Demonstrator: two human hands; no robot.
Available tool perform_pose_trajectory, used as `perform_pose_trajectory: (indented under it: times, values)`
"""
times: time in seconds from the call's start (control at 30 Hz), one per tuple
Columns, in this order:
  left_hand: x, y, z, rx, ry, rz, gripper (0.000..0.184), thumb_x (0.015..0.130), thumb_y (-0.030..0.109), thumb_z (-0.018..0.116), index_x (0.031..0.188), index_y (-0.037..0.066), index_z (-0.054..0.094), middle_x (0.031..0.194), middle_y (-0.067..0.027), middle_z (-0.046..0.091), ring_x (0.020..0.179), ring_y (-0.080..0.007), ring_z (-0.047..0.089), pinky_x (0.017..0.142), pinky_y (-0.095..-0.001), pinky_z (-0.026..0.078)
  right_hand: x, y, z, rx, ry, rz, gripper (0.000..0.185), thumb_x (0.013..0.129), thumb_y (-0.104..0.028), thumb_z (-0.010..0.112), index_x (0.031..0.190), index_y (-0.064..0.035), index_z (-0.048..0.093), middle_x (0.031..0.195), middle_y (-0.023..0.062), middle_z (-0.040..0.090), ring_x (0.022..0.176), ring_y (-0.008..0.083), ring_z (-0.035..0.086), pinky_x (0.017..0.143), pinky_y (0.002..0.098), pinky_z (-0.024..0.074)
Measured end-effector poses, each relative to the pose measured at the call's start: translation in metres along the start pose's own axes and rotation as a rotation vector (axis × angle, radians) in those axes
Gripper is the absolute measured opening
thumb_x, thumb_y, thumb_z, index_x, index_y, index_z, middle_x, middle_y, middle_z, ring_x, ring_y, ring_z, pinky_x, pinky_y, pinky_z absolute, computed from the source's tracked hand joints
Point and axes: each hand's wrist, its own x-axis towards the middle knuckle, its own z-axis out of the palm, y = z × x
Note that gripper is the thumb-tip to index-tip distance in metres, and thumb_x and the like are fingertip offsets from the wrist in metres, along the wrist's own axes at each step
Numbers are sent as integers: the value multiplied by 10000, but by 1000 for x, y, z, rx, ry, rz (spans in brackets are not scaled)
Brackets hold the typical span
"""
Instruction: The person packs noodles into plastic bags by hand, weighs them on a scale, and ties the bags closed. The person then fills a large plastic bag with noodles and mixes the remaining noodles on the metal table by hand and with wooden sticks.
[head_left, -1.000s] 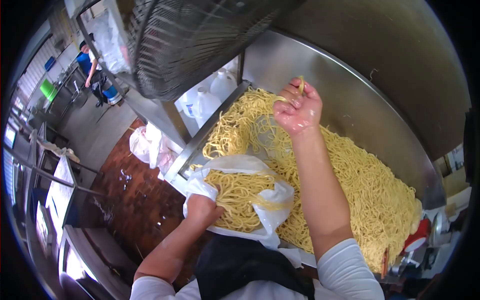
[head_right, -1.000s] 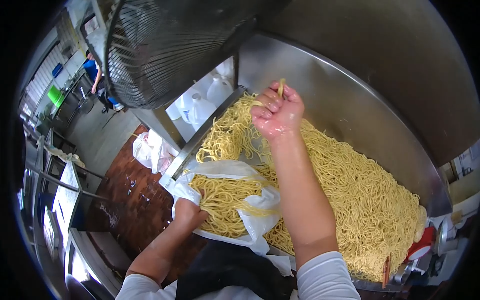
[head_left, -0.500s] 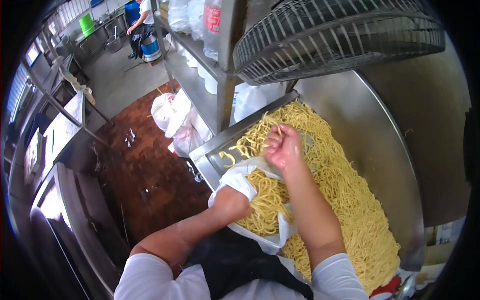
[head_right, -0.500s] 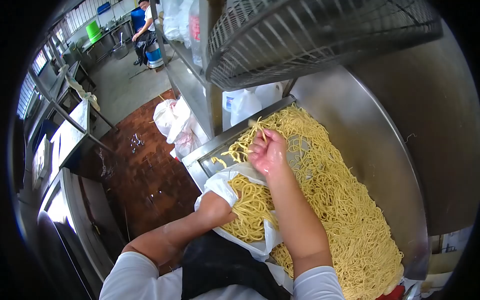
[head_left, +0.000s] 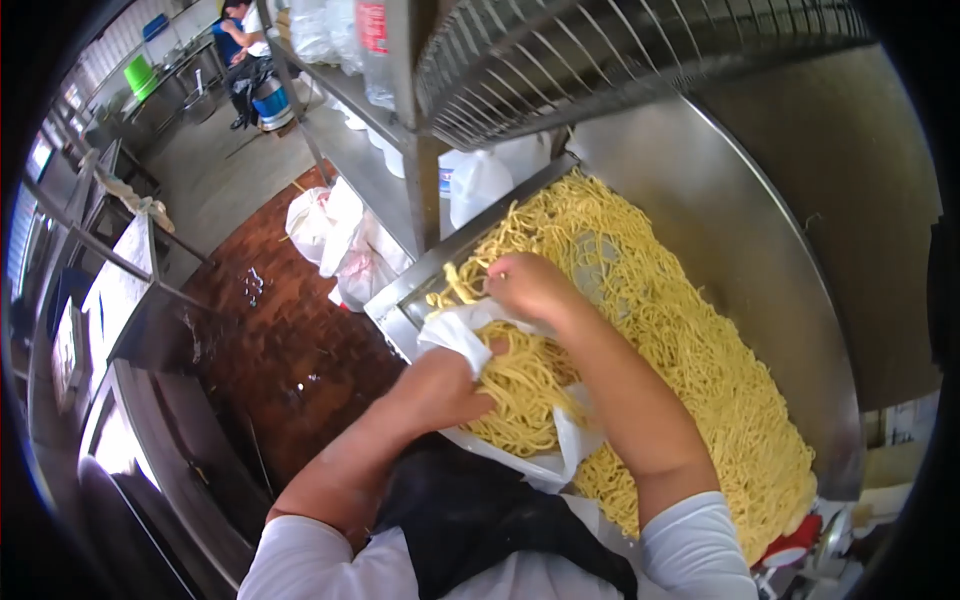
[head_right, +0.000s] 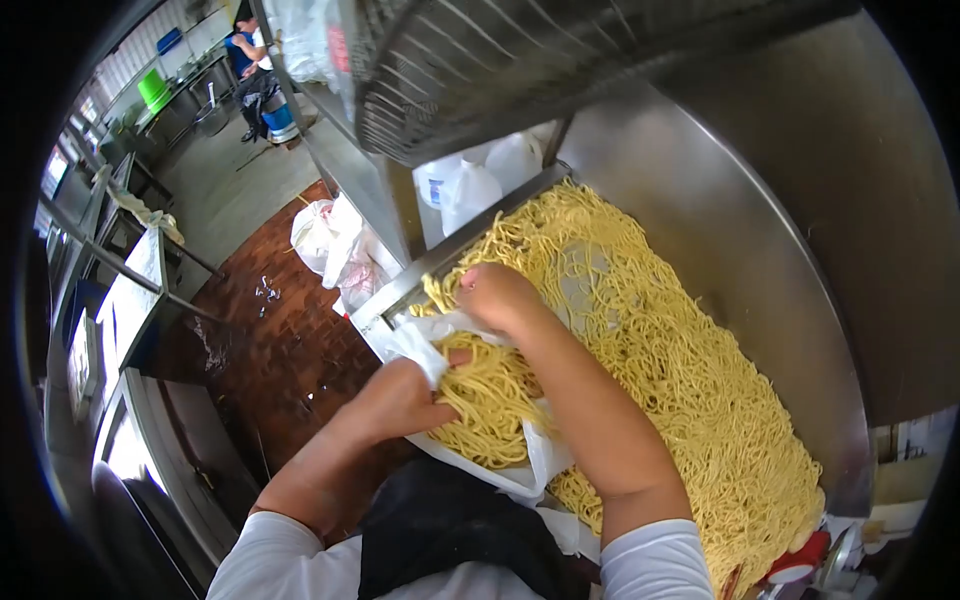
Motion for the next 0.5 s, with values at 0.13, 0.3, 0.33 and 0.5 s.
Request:
perform_pose_trajectory:
  times: [0.13, 0.3, 0.33, 0.5]
  values:
    - [-18, 20, -33, -180, 39, 28, 594, 781, 70, 741, 1336, 52, 531, 1164, -127, 637, 1017, -190, 606, 881, -334, 474, -42, 45, -8, 379, 88, 11, 368, 829, -285, 675, 1095, -31, 685, 981, 156, 700, 897, 237, 663, 828, 334, 505]
    - [-25, 51, -52, -477, -9, -207, 378, 926, 229, 635, 1220, -7, 609, 898, -73, 704, 749, -134, 601, 720, -284, 500, -120, 90, -12, 499, 190, 167, 519, 830, -282, 729, 1263, -30, 595, 1147, 129, 647, 1037, 192, 601, 875, 311, 487]
    - [-25, 56, -55, -582, -14, -204, 382, 935, 250, 617, 1201, -23, 615, 846, -72, 696, 704, -115, 592, 661, -256, 477, -138, 93, -9, 481, 200, 178, 582, 820, -296, 742, 1307, -30, 564, 1209, 152, 622, 1106, 218, 584, 918, 327, 478]
    - [-22, 82, -54, -1013, -40, 38, 503, 887, 314, 631, 1166, -103, 599, 637, -64, 612, 463, -61, 455, 473, -169, 319, -204, 102, 9, 315, 170, 11, 745, 747, -296, 771, 1366, -1, 479, 1303, 231, 553, 1170, 337, 559, 993, 390, 442]
